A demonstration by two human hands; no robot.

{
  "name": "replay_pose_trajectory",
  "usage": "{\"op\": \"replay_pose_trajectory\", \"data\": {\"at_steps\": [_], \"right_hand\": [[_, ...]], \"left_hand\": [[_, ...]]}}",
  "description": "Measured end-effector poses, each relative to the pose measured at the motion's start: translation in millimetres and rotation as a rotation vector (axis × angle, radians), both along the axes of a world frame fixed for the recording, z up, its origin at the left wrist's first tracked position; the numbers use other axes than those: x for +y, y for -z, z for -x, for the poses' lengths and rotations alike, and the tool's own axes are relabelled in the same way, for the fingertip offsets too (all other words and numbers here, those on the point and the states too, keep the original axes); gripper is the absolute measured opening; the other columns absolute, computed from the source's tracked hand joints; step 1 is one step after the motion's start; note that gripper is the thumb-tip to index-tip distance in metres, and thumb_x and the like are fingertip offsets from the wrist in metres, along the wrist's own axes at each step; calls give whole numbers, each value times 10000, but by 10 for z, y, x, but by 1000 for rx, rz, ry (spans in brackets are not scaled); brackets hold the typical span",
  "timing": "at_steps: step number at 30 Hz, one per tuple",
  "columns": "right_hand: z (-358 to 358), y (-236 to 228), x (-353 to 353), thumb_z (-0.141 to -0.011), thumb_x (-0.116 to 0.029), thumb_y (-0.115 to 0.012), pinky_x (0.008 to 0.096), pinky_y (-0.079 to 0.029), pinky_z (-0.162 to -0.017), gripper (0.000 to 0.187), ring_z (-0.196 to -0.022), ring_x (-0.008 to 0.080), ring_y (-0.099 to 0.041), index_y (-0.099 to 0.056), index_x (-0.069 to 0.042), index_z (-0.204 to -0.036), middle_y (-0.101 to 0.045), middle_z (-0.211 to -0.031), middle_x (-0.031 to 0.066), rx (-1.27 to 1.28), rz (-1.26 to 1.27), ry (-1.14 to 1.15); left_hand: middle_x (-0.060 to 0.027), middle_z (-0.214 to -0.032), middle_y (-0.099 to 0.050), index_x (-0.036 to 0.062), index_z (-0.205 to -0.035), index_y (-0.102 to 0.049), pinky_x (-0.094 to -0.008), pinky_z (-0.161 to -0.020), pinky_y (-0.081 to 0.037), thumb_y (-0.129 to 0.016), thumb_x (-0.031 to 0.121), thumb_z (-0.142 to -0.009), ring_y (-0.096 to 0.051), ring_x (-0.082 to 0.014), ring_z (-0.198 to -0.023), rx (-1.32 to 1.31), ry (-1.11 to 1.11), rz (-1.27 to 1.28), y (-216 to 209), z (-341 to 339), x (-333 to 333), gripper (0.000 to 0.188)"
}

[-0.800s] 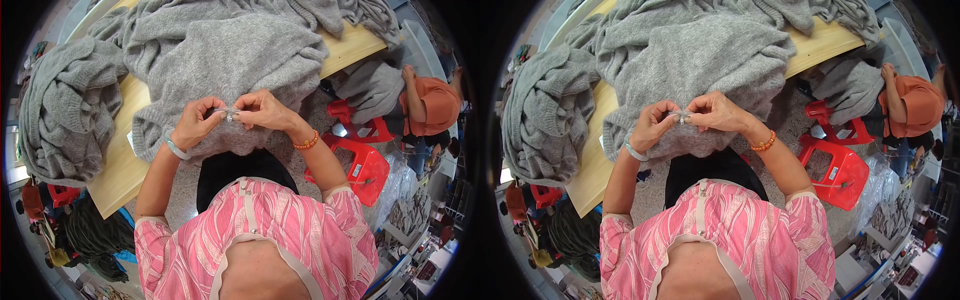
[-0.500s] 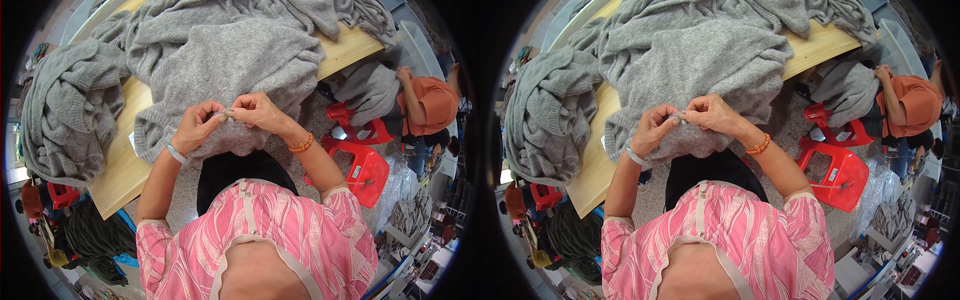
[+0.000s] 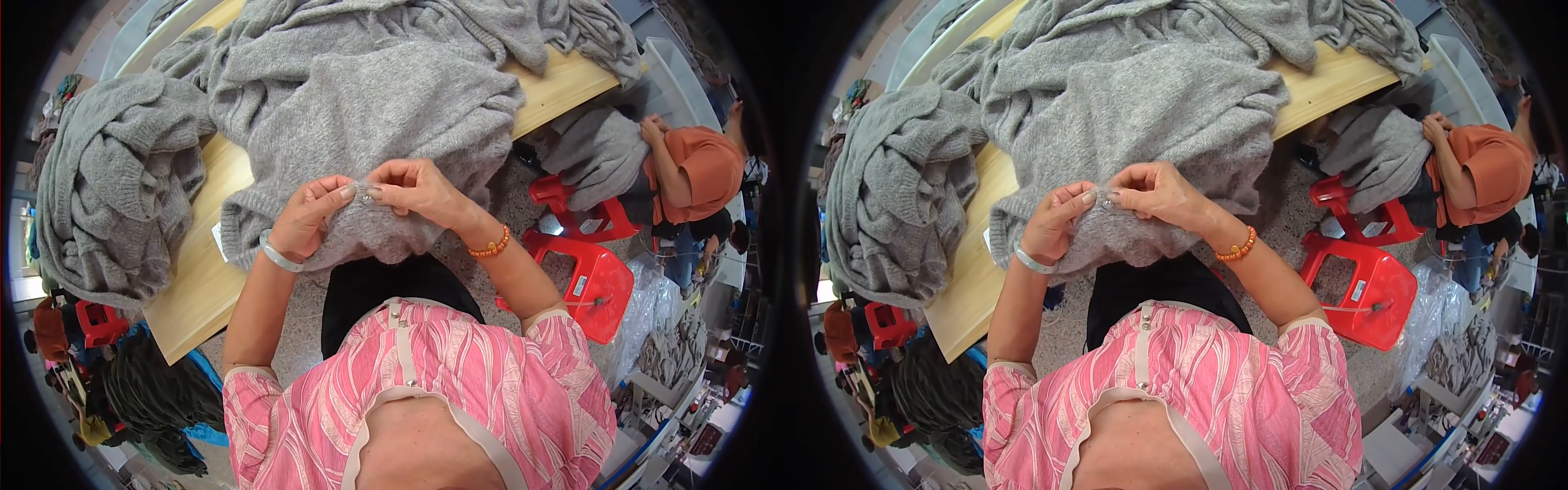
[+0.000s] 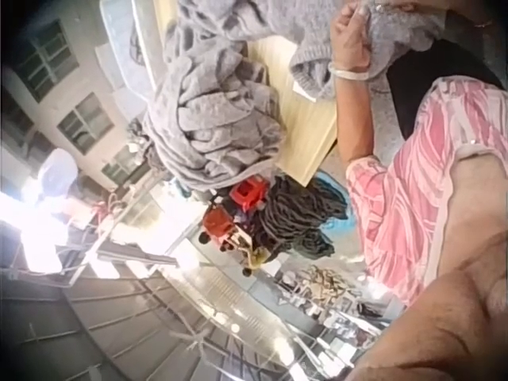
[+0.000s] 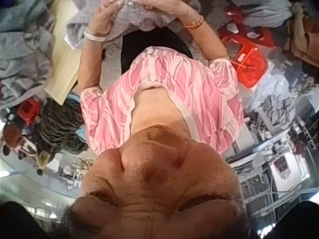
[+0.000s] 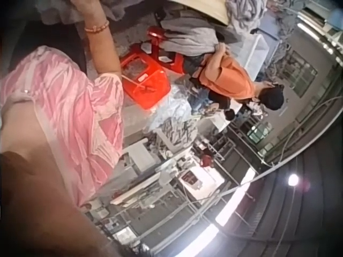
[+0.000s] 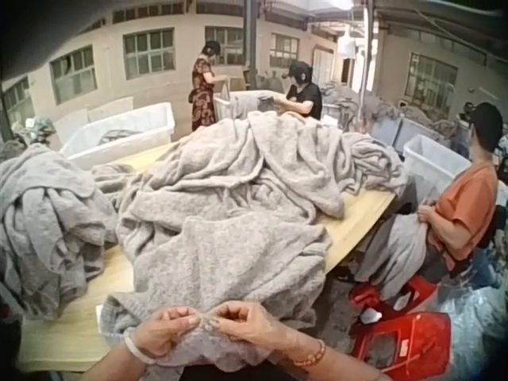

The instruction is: Trimming loose threads from grey knitted sweaters using scissors.

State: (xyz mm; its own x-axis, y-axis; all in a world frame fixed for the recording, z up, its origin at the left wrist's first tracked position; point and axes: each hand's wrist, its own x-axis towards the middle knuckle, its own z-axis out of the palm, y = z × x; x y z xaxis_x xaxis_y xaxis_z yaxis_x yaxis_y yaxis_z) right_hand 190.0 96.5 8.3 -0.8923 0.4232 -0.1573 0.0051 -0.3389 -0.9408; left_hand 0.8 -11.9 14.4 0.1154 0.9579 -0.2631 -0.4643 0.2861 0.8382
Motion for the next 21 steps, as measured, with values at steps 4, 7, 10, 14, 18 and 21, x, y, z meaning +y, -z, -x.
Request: {"op": "replay_pose_trajectory", "data": {"at_steps": [4,7,10,14,18,21], "right_hand": [[-16,-71,-23,-813,-85,-690,196,-438,-547,165,-615,53,-538,-607,-14,-936,-567,-768,-12,-25,-594,433],[-51,-190,-119,-768,-69,-702,232,-463,-556,174,-624,91,-572,-622,-30,-916,-583,-824,36,-24,-772,488],[27,-37,-197,-764,-89,-698,266,-479,-559,165,-621,135,-585,-617,-11,-884,-585,-800,74,29,-906,417],[18,-65,-247,-772,-49,-637,256,-474,-573,118,-643,124,-584,-613,1,-876,-581,-794,78,33,-816,423],[-42,-4,-168,-771,-5,-563,284,-478,-617,137,-674,169,-591,-618,0,-897,-583,-792,91,19,-816,418],[-178,-90,-78,-776,19,-556,291,-486,-742,260,-839,193,-603,-625,-1,-1025,-603,-919,113,-10,-847,444]], "left_hand": [[-19,-935,-651,-6,-1031,-604,-204,-741,-463,-586,142,-916,-593,-65,-825,-21,-59,15,-49,24,51,188],[-19,-925,-651,-5,-1033,-602,-196,-707,-466,-581,140,-918,-593,-62,-802,-4,-96,19,-22,-13,31,186],[10,-876,-630,6,-1025,-597,-185,-688,-453,-582,139,-912,-575,-47,-767,36,-80,24,33,-69,67,175],[32,-886,-600,24,-1028,-583,-185,-696,-447,-623,160,-884,-563,-43,-779,134,-58,69,185,7,-25,202],[-109,-1129,-530,55,-1115,-546,-342,-894,-430,-804,211,-644,-533,-228,-1045,1282,-150,-496,10,-93,-225,560],[-158,-1180,-486,46,-1143,-524,-394,-954,-389,-794,172,-593,-483,-319,-1129,1994,-214,-385,-171,-132,-420,625]]}}
